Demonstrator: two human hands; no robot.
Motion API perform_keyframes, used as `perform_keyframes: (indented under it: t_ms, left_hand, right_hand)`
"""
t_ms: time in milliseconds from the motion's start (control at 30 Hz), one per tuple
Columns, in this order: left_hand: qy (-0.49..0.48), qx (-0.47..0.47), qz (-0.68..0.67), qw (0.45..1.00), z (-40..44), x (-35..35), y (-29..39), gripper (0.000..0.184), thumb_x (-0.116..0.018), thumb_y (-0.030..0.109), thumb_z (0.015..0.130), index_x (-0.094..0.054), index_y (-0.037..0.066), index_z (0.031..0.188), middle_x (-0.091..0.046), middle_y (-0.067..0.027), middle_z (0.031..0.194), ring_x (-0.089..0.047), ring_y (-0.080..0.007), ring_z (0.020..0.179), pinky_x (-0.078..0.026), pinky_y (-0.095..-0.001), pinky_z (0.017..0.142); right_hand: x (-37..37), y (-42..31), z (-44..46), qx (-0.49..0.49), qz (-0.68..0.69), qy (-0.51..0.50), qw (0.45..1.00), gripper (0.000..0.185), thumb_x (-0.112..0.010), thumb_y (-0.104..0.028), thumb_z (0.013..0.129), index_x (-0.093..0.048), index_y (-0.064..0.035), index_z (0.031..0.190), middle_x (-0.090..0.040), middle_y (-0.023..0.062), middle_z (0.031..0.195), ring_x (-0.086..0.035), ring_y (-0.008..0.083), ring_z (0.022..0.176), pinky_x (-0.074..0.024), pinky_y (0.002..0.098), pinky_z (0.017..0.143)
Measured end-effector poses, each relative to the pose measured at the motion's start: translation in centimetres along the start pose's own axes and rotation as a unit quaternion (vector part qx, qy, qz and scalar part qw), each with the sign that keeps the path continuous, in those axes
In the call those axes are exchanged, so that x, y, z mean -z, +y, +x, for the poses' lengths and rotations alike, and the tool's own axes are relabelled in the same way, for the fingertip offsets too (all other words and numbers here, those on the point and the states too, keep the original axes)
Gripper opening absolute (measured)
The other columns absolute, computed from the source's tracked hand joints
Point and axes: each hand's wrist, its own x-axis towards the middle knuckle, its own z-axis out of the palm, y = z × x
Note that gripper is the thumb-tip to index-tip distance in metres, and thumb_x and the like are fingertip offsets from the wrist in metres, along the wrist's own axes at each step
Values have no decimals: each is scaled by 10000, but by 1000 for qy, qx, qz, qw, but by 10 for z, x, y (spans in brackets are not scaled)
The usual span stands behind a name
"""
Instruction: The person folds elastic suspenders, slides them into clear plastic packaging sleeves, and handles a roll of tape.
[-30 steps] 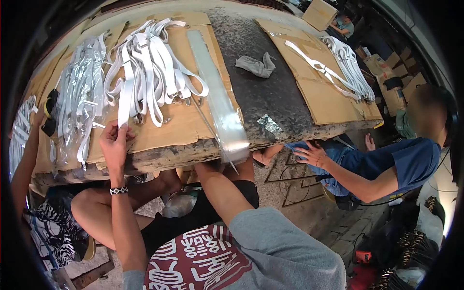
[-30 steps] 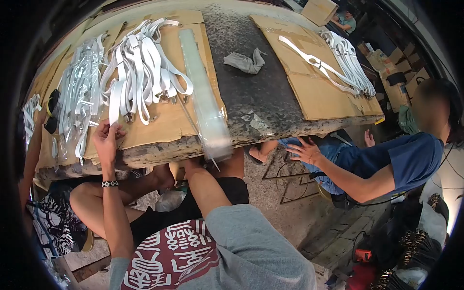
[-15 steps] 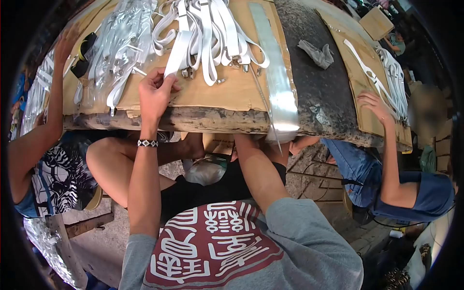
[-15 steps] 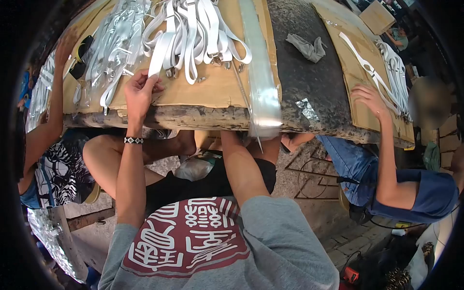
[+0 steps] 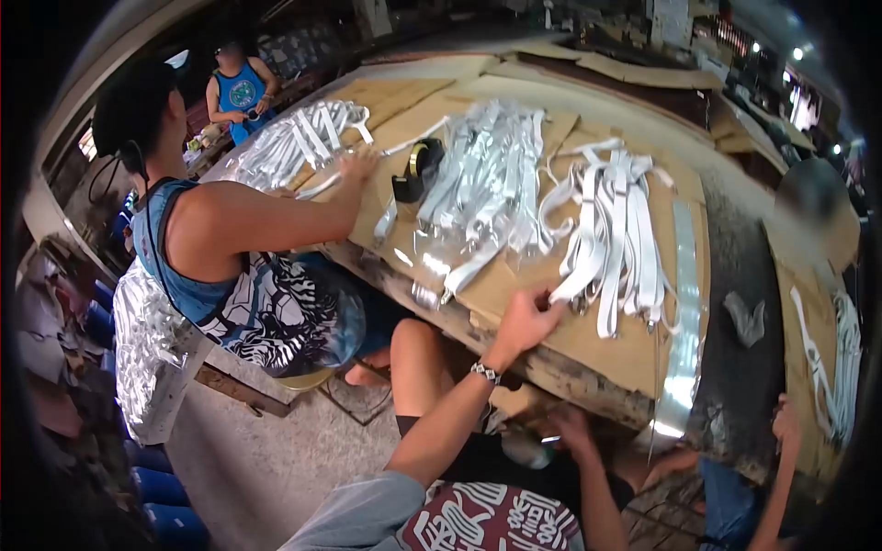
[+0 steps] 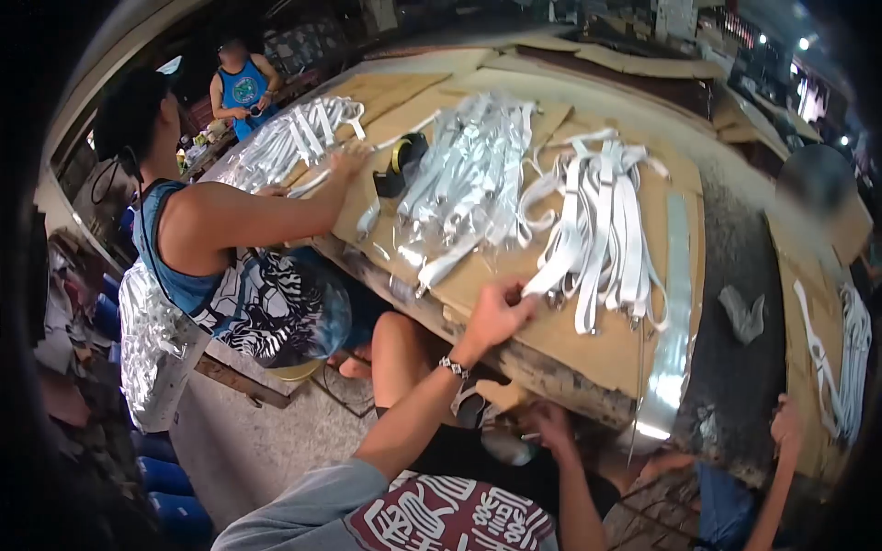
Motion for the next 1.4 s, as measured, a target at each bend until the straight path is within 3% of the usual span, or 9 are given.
perform_keyframes:
  t_ms: [133,233,333,367,567,667,867,967,1400]
  left_hand:
    - [16,-15,-25,999,2,1,-4,185,-634,97,923,-643,-39,1048,-659,-27,765,-593,-64,636,-464,-242,568]
    - [-2,-1,-16,1000,-3,6,3,188,-637,95,925,-628,-42,1055,-659,-35,786,-609,-78,653,-477,-249,583]
    - [-5,6,-44,999,-1,5,-2,195,-640,95,924,-625,-42,1061,-662,-41,801,-615,-80,672,-485,-255,599]
    - [1,2,-57,998,-2,4,-1,194,-642,96,924,-623,-43,1059,-661,-42,801,-608,-79,676,-486,-260,605]
    - [9,-16,-5,1000,-2,8,-5,223,-649,104,919,-629,-40,1088,-664,-60,782,-608,-90,674,-493,-275,611]
    - [-8,-14,45,999,-1,14,6,206,-639,121,940,-623,-37,1072,-677,-52,781,-633,-78,691,-503,-256,615]
    - [-3,-5,66,998,2,15,2,226,-661,136,917,-631,-41,1055,-677,-80,729,-614,-94,629,-501,-282,585]
    - [30,-17,57,998,1,14,6,279,-675,167,875,-651,-38,1062,-645,-194,702,-620,-267,581,-487,-369,573]
    - [47,-33,26,998,-4,25,11,300,-665,156,886,-636,-43,1109,-647,-206,722,-626,-284,603,-491,-386,592]
  right_hand:
    - [-1,18,-6,104,-6,11,995,163,-574,-148,983,-612,-6,1054,-722,133,857,-723,213,733,-552,295,613]
    - [-7,-9,-33,22,48,53,997,169,-607,-127,962,-659,17,1032,-723,121,871,-703,176,737,-538,275,645]
    - [-9,-19,-48,183,-154,126,963,200,-616,-148,953,-702,33,969,-736,110,889,-705,163,748,-533,277,659]
    - [-11,-35,-61,112,-95,120,982,201,-625,-138,936,-721,38,945,-743,113,904,-691,153,743,-532,285,695]
    - [-12,-59,-90,132,-137,88,978,152,-637,-93,932,-694,44,963,-714,86,843,-695,140,750,-554,280,670]
    - [-31,-92,-118,119,29,80,989,178,-634,-55,930,-665,60,1063,-696,87,829,-665,150,682,-546,275,661]
    - [-38,-133,-151,110,-24,122,986,201,-611,-73,958,-625,68,1100,-671,99,921,-644,179,807,-509,300,708]
    - [-45,-139,-148,165,-49,158,972,207,-618,-81,960,-635,61,1108,-675,97,928,-643,174,836,-510,308,722]
    - [-79,-163,-131,103,11,44,994,166,-635,-54,960,-665,11,1110,-682,41,893,-617,111,755,-505,246,681]
